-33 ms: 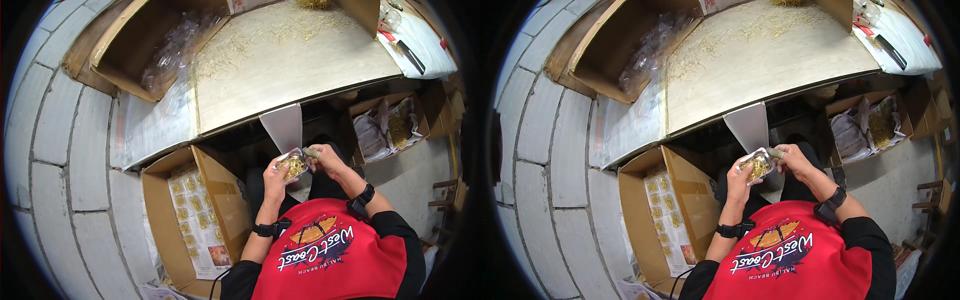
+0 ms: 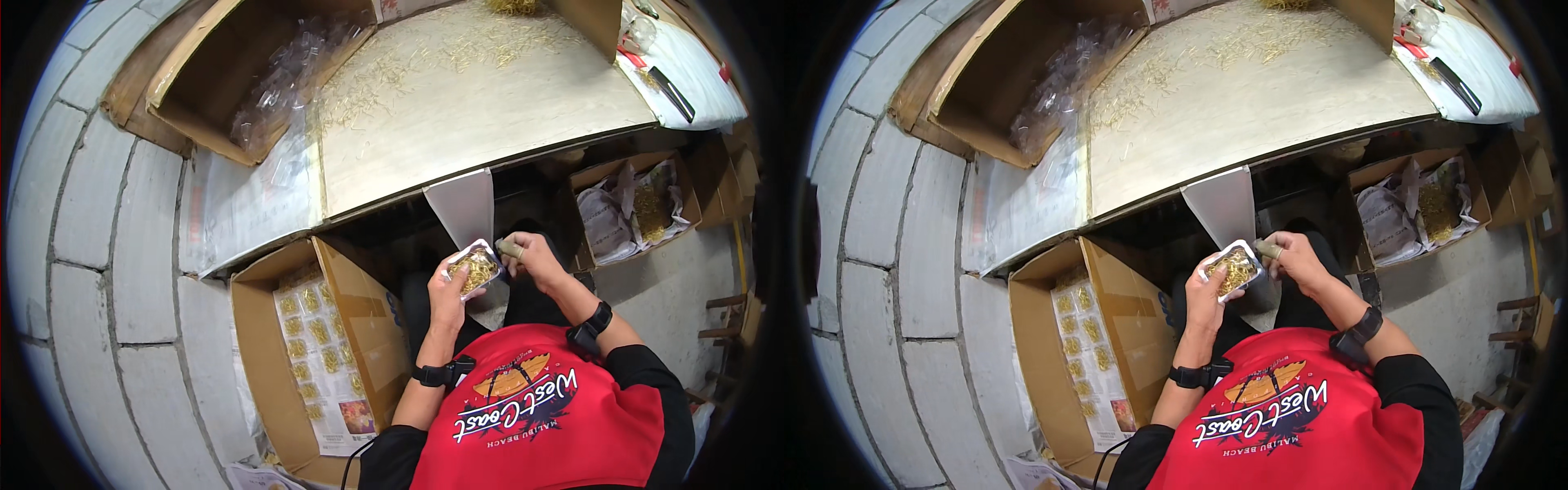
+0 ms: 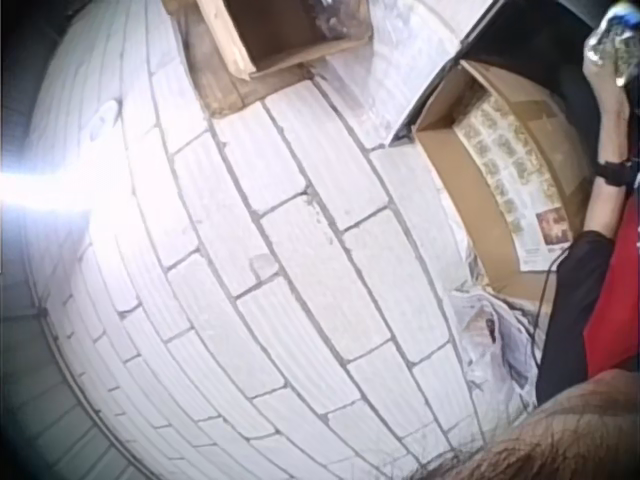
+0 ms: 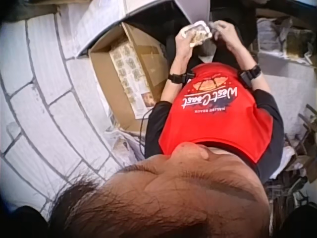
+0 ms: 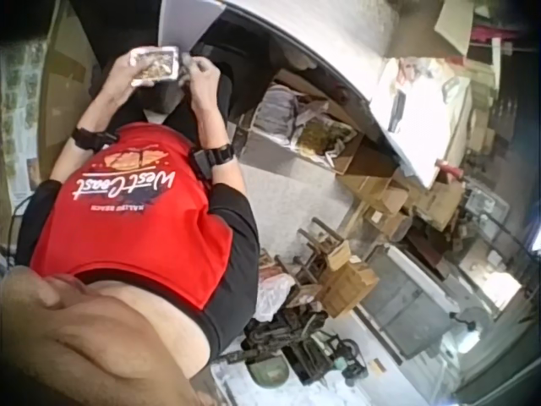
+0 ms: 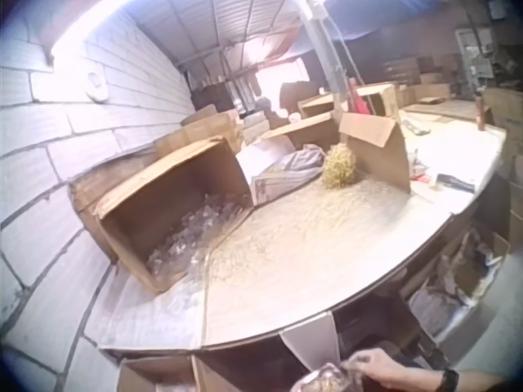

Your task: The person scoops loose yellow noodles from a table into small clear plastic containers. They then place the filled containers into a cardboard box. The person repeats this process multiple times throughout the video.

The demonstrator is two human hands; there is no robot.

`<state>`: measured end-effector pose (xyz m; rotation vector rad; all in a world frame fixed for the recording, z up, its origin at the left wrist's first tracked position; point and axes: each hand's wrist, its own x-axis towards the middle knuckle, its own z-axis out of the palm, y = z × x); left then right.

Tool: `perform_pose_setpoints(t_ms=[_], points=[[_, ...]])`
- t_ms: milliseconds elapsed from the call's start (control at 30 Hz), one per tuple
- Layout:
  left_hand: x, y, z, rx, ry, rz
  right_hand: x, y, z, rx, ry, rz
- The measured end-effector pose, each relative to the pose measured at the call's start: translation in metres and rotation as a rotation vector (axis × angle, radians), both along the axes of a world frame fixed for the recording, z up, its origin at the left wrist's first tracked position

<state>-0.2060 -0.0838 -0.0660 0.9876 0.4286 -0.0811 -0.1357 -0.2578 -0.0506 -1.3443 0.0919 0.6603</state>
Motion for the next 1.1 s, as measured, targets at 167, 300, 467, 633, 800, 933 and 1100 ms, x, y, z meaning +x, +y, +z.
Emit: perform_pose_setpoints(t_ms=[167,300,467,633,800,933,1100], points=[[0.001,0.006,-0.008,-0.075,-0.112,0.08,-0.009,-0.001,0.019,-0.238,-0.911,0.106],[0.001,0.003,-0.011,-0.122,-0.142,0.122,-0.013,0.007,0.034,-0.436,-1.272,0.27],[-0.003,0.007,-0.002,-0.086,-0.098,0.062,-0.014,0.008,0.024,-0.543,-1.311,0.422],[-0.003,0.006,-0.009,-0.058,-0.117,0.089,-0.012,0.009,0.029,-0.514,-1.391,0.467],[-0.003,0.007,-0.005,-0.04,-0.062,0.052,-0.01,0.006,0.025,-0.527,-1.49,0.512],[-0.003,0.009,-0.002,-0.04,-0.088,0.004,-0.007,0.005,0.038,-0.46,-1.465,0.531],[-0.004,0.006,0.003,-0.017,-0.08,-0.005,-0.007,0.01,0.041,-0.538,-1.268,0.392]])
